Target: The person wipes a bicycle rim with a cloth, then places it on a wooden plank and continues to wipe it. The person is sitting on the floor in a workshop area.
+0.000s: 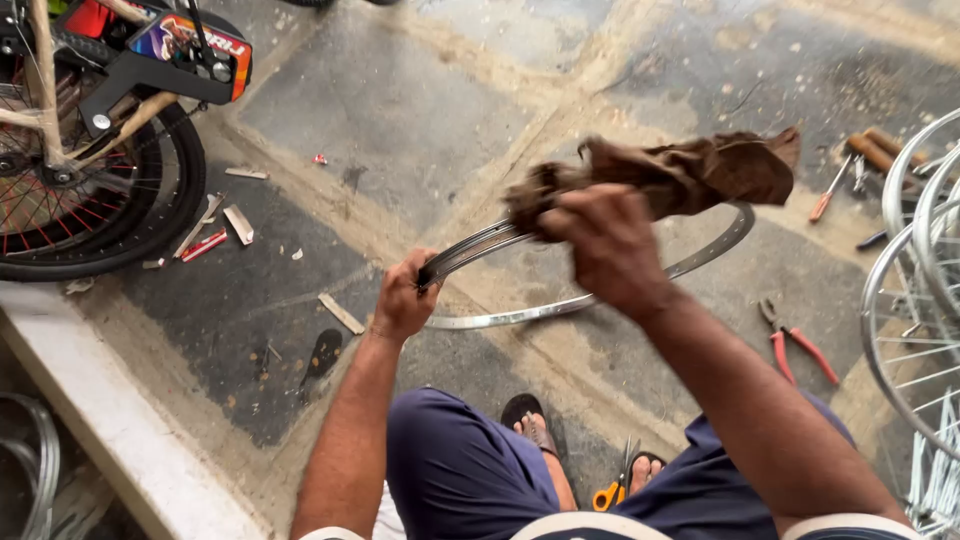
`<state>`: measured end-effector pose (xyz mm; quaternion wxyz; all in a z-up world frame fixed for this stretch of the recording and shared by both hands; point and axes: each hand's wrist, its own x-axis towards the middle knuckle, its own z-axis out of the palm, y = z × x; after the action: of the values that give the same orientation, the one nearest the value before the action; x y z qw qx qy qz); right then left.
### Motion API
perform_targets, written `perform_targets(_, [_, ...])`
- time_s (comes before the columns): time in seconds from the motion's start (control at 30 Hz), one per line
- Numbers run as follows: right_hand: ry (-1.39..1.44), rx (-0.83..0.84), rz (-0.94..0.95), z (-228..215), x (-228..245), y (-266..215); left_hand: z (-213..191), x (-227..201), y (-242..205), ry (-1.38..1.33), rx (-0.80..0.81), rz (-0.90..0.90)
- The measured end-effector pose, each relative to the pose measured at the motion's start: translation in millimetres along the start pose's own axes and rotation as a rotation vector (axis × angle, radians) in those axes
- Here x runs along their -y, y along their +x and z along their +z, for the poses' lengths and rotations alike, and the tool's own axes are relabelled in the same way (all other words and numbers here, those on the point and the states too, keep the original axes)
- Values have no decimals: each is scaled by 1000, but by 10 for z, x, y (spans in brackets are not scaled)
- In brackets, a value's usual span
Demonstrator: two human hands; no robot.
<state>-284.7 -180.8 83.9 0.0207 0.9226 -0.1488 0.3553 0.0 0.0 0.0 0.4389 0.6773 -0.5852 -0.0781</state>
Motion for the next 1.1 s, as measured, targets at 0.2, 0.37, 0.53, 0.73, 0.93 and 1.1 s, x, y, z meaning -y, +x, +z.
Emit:
perform_targets(0.2, [-58, -470, 446, 78, -836, -1251, 26, 343, -98, 47, -14, -10])
perform_targets(0.37, [138, -416, 869, 12, -899, -2030, -195, 178, -96, 195, -92, -38])
perform_targets(0.53, [-88, -438, 528, -419, -844, -1415, 37, -691, 142, 206, -81, 264])
perform_targets(0.73, [-229, -129, 144, -479, -239, -575, 868, -1638, 736, 427, -170, 245])
perform_targets(0.93, [279, -389, 864, -577, -767, -1331, 439, -1171, 646, 425, -314, 160])
perform_targets(1.1, [51, -374, 782, -469, -682, -1276, 518, -1208, 674, 422, -289, 150])
